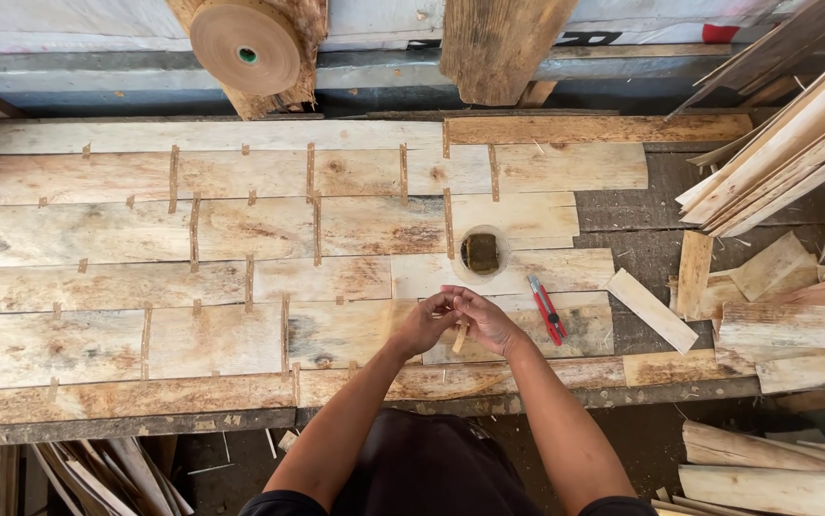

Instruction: Assembling and taping together strips of wood veneer on a workbench to create a larger sheet.

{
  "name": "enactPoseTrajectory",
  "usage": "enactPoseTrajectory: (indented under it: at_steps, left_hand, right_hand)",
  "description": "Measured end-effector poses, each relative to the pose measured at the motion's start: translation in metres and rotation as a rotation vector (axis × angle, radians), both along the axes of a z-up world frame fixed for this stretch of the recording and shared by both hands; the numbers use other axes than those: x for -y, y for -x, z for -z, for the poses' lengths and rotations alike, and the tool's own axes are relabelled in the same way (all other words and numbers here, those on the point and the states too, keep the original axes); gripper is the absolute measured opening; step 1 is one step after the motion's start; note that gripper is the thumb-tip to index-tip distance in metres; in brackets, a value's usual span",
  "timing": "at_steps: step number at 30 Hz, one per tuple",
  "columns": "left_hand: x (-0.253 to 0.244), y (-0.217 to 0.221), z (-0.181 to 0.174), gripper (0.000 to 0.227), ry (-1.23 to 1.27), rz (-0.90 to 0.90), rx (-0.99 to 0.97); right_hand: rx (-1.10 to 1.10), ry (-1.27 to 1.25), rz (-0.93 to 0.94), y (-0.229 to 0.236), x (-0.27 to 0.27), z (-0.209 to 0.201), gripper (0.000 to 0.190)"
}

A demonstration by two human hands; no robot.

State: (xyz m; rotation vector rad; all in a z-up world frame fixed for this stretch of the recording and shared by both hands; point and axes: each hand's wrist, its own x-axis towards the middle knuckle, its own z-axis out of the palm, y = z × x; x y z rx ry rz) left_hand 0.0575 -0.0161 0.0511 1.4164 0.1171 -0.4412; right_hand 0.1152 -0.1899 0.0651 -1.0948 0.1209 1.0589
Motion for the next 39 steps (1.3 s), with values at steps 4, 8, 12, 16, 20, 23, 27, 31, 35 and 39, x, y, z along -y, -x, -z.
enactPoseTrajectory:
  at_steps: [4,8,12,16,20,23,27,31,35,39]
  left_hand:
    - [0.000,-0.003,0.013,0.020,-0.052,0.064,0.026]
    - [-0.002,-0.006,0.010,0.019,-0.155,0.148,-0.008]
    - [0.001,-0.010,0.020,0.020,-0.211,0.070,-0.024]
    - [0.015,-0.019,0.032,0.025,-0.266,0.032,-0.027]
    - [0.027,-0.032,0.007,0.032,-0.272,-0.035,-0.076]
    - [0.033,-0.041,0.011,0.037,-0.289,-0.052,-0.181]
    - [0.041,-0.059,0.041,0.043,-0.364,-0.085,-0.224]
    - [0.043,-0.087,0.033,0.039,-0.435,-0.098,-0.273]
    - [0.043,-0.112,0.045,0.039,-0.762,-0.106,-0.223]
    - [0.043,-0.123,0.049,0.038,-0.857,-0.069,-0.294]
  right_hand:
    - [-0.008,-0.037,0.007,-0.006,0.014,0.027,0.057]
    - [0.032,0.009,0.136,-0.020,0.018,0.011,0.048]
    - [0.145,0.120,0.251,-0.035,0.039,0.018,0.040]
    - [0.269,0.369,0.046,-0.034,0.032,0.006,0.032]
    - [0.447,0.476,-0.013,-0.038,0.030,0.020,0.020]
    - [0.470,0.496,0.139,-0.046,0.031,0.031,0.019]
    - [0.524,0.608,0.323,-0.068,0.041,0.069,0.022]
    - [0.636,0.730,0.341,-0.087,0.036,0.042,0.033]
    - [0.878,1.016,0.261,-0.109,0.040,0.053,0.056]
    - [0.809,1.116,0.087,-0.123,0.039,0.076,0.081]
